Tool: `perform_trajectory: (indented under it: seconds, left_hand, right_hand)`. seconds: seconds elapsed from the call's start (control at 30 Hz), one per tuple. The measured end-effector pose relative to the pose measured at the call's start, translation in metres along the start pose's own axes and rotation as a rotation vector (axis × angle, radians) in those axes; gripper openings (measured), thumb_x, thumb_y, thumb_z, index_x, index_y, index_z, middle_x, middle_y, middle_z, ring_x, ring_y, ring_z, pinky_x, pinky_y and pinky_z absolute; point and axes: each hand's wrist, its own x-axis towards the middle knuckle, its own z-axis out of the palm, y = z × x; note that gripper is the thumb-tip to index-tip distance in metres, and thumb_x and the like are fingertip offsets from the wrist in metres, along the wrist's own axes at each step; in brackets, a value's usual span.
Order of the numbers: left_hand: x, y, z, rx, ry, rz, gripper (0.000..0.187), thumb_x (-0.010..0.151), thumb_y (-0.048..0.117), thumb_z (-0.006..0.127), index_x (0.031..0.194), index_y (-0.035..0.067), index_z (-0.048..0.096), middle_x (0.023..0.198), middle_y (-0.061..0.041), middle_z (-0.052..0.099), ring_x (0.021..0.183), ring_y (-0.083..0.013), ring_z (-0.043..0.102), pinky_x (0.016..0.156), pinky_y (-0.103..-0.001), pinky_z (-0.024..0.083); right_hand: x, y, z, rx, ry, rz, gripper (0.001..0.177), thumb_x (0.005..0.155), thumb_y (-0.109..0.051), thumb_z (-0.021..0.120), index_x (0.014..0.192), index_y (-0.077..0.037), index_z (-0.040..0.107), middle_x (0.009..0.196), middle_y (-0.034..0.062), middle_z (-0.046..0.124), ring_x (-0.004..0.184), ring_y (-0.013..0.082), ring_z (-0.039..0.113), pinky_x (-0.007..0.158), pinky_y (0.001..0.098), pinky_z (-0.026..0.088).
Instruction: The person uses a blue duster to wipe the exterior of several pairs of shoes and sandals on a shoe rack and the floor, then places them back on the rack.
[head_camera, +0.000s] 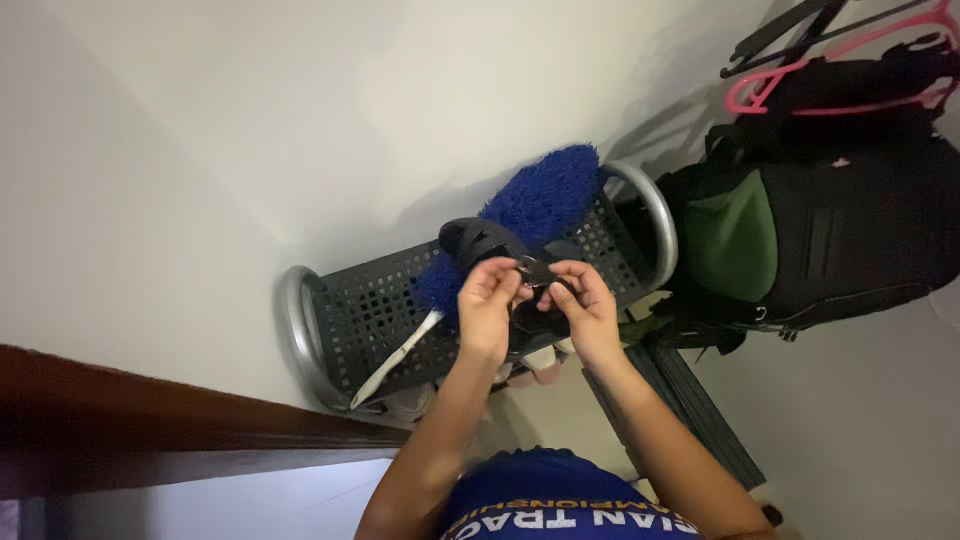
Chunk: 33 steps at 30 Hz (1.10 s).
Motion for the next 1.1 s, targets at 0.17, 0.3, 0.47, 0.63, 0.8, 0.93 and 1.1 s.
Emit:
perform_trajectory:
  seconds: [0.17, 0.3, 0.47, 0.63, 0.8, 0.93, 1.1]
  left_hand:
    - [-0.006, -0.001, -0.012, -0.125, -0.079, -0.090, 0.015, 0.093, 0.001, 0.070, 0.095, 0.009, 0.057, 0.088, -0.006, 0.068, 0.075, -0.0165, 0.069, 0.069, -0.029, 0.057]
    - [-0.013, -0.011, -0.007, -0.085, -0.098, -0.072, 0.024, 0.092, -0.003, 0.075, 0.087, 0.008, 0.053, 0.087, -0.009, 0.069, 0.074, -0.0171, 0.070, 0.071, -0.030, 0.058]
    - [-0.013, -0.010, -0.001, 0.142, 0.006, -0.009, 0.021, 0.087, -0.004, 0.076, 0.087, 0.005, 0.058, 0.086, -0.007, 0.071, 0.073, -0.0133, 0.069, 0.068, -0.027, 0.057]
    - [-0.029, 0.001, 0.005, 0.627, -0.011, 0.252, 0.013, 0.085, -0.001, 0.080, 0.090, -0.003, 0.068, 0.088, -0.010, 0.072, 0.074, -0.0131, 0.067, 0.066, -0.026, 0.053]
    - [-0.045, -0.006, 0.012, 0.592, -0.054, 0.419, 0.012, 0.087, -0.003, 0.080, 0.097, -0.004, 0.073, 0.097, -0.009, 0.072, 0.083, -0.0129, 0.069, 0.074, -0.025, 0.057]
    - [-0.040, -0.014, 0.011, 0.570, -0.008, 0.527, 0.009, 0.088, -0.006, 0.078, 0.094, -0.005, 0.071, 0.100, -0.009, 0.072, 0.087, -0.0134, 0.070, 0.077, -0.025, 0.058]
    - [-0.034, -0.020, 0.011, 0.539, 0.054, 0.548, 0.009, 0.088, -0.007, 0.077, 0.090, -0.004, 0.069, 0.099, -0.010, 0.071, 0.084, -0.0123, 0.067, 0.073, -0.024, 0.055]
  right_hand:
    - [0.000, 0.016, 0.006, -0.008, 0.151, -0.031, 0.009, 0.106, -0.001, 0.056, 0.113, 0.000, 0.060, 0.092, 0.0067, 0.068, 0.083, 0.0140, 0.066, 0.080, 0.0283, 0.056]
    - [0.002, 0.028, 0.012, -0.105, 0.155, -0.108, 0.007, 0.103, 0.000, 0.055, 0.109, -0.003, 0.058, 0.097, 0.0063, 0.067, 0.088, 0.0103, 0.064, 0.081, 0.0256, 0.054]
    - [0.000, 0.037, 0.009, 0.041, 0.110, -0.015, 0.008, 0.101, -0.001, 0.056, 0.096, -0.006, 0.055, 0.098, 0.0048, 0.067, 0.084, 0.0083, 0.062, 0.075, 0.0249, 0.052]
    - [0.000, 0.035, 0.007, 0.053, 0.118, -0.109, 0.007, 0.101, 0.000, 0.059, 0.101, -0.007, 0.058, 0.097, 0.0005, 0.062, 0.089, 0.0061, 0.059, 0.081, 0.0227, 0.048]
    - [-0.001, 0.026, 0.003, 0.190, 0.147, -0.012, 0.008, 0.098, 0.001, 0.057, 0.096, -0.007, 0.055, 0.089, -0.0004, 0.058, 0.079, 0.0085, 0.055, 0.072, 0.0252, 0.047]
    - [-0.001, 0.018, 0.004, 0.397, 0.114, 0.024, 0.007, 0.098, -0.001, 0.055, 0.093, -0.005, 0.053, 0.080, 0.0052, 0.056, 0.073, 0.0148, 0.054, 0.072, 0.0306, 0.048]
    - [-0.005, 0.009, 0.007, 0.507, 0.073, 0.082, 0.009, 0.100, -0.003, 0.056, 0.092, -0.004, 0.053, 0.080, 0.0063, 0.053, 0.073, 0.0168, 0.051, 0.070, 0.0334, 0.046]
